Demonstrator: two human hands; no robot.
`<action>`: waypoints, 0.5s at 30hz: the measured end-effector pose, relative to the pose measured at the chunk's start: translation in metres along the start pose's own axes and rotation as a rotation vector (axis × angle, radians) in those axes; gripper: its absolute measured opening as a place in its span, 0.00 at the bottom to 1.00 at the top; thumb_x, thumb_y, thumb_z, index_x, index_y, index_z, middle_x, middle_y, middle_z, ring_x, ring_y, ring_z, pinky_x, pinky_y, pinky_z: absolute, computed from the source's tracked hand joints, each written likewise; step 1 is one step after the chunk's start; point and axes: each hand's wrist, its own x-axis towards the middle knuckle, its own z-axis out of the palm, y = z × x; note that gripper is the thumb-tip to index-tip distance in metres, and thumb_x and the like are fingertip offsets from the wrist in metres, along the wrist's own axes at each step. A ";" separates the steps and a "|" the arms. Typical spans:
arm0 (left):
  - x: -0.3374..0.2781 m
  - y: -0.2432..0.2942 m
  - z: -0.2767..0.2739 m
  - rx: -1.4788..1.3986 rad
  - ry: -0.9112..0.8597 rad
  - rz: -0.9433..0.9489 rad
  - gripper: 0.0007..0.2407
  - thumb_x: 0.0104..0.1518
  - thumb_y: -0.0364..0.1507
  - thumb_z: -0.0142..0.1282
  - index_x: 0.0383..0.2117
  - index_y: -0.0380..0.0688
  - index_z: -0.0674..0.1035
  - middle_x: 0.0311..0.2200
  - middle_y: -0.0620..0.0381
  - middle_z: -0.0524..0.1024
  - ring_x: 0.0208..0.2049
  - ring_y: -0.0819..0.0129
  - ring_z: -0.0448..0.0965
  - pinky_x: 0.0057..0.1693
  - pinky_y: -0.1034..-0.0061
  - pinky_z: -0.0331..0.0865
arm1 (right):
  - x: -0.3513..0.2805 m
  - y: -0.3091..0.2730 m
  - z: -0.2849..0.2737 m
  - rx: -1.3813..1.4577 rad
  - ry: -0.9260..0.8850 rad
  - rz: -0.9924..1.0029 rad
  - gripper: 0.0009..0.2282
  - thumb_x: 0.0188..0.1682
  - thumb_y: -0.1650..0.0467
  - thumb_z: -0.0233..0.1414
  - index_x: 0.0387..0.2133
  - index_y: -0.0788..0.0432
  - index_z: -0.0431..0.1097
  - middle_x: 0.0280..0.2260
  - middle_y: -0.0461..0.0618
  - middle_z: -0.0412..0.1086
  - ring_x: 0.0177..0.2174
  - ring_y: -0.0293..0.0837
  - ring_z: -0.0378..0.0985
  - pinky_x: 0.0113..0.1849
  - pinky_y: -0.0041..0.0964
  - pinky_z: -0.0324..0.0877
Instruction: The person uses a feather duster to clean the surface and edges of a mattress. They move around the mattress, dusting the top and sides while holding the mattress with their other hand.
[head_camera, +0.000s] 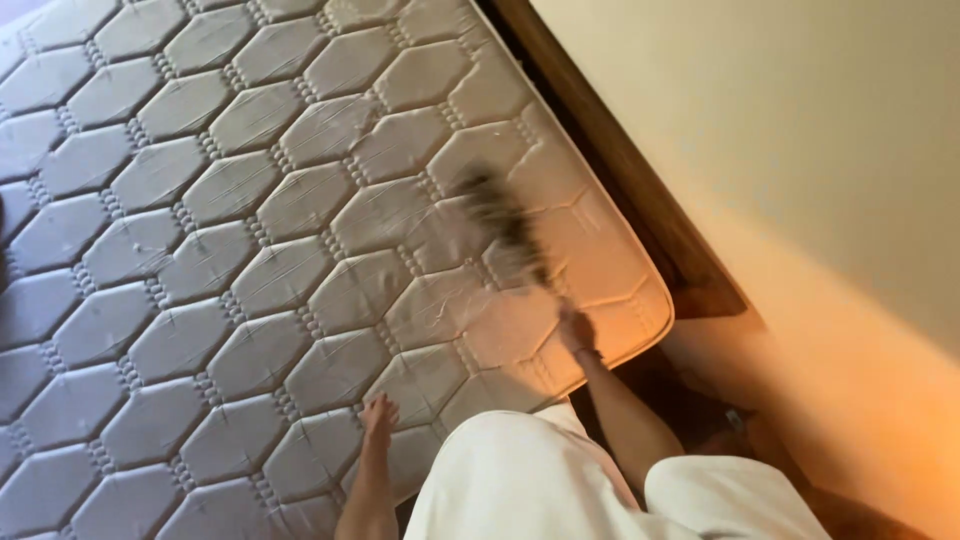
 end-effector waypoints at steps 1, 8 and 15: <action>-0.005 -0.001 -0.011 0.094 -0.061 -0.040 0.18 0.61 0.40 0.60 0.51 0.44 0.72 0.42 0.41 0.75 0.43 0.46 0.79 0.48 0.51 0.73 | 0.010 0.034 0.000 0.069 0.122 0.084 0.18 0.56 0.59 0.38 0.50 0.50 0.71 0.38 0.68 0.77 0.41 0.69 0.80 0.43 0.64 0.74; -0.015 -0.003 -0.032 0.322 -0.070 -0.171 0.17 0.59 0.44 0.54 0.48 0.51 0.69 0.47 0.48 0.77 0.44 0.54 0.78 0.51 0.54 0.64 | -0.047 0.055 -0.070 0.368 0.323 0.308 0.11 0.55 0.66 0.35 0.36 0.55 0.65 0.38 0.72 0.74 0.39 0.75 0.74 0.41 0.69 0.64; 0.005 0.013 0.009 0.295 -0.248 0.187 0.21 0.60 0.40 0.65 0.52 0.39 0.76 0.32 0.43 0.78 0.28 0.53 0.81 0.27 0.70 0.73 | -0.081 -0.025 0.025 0.270 0.193 -0.132 0.19 0.58 0.63 0.35 0.51 0.59 0.69 0.33 0.80 0.74 0.41 0.78 0.77 0.46 0.73 0.70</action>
